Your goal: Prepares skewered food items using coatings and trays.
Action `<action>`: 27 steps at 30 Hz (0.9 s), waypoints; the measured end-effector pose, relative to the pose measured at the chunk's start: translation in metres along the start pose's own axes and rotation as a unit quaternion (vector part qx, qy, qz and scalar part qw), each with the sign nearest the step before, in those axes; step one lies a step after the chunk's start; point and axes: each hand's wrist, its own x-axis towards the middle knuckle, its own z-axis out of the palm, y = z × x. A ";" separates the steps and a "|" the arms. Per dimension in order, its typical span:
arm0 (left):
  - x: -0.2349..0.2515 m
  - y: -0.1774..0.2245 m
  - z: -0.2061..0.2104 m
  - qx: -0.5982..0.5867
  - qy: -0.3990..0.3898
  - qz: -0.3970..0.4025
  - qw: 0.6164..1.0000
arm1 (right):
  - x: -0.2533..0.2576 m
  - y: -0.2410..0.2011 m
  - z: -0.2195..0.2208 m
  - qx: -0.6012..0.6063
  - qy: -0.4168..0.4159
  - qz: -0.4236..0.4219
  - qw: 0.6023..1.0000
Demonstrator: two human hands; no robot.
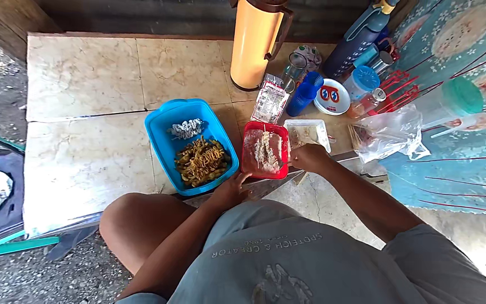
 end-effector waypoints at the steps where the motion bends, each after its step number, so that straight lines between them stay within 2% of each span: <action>1: 0.001 -0.001 0.000 0.000 0.000 0.005 1.000 | 0.002 0.009 0.013 0.053 0.003 -0.011 0.999; 3: 0.000 -0.002 -0.001 -0.001 -0.002 0.010 1.000 | 0.002 0.011 0.035 0.135 0.005 -0.008 0.991; 9: 0.001 -0.002 -0.001 0.014 -0.011 0.000 1.000 | -0.003 -0.030 0.062 0.270 0.001 0.056 0.961; 13: 0.002 -0.005 0.001 0.016 -0.008 0.009 1.000 | -0.004 -0.021 0.063 0.451 0.066 0.069 0.887; 16: 0.000 -0.004 0.000 0.016 -0.010 0.004 1.000 | -0.008 -0.006 0.052 0.530 0.039 0.118 0.839; 19: 0.000 0.000 -0.002 0.026 -0.016 -0.001 1.000 | -0.006 0.005 0.050 0.600 -0.018 0.115 0.791; 20: 0.000 0.000 -0.002 0.029 -0.018 -0.003 0.999 | -0.008 0.007 0.047 0.581 -0.012 0.106 0.807; 23: -0.001 0.000 -0.002 0.026 -0.016 -0.001 1.000 | -0.017 0.009 0.027 0.417 0.065 0.083 0.903; 27: -0.001 0.000 -0.001 0.030 -0.017 -0.005 0.999 | -0.026 -0.001 0.011 0.191 0.144 0.110 0.965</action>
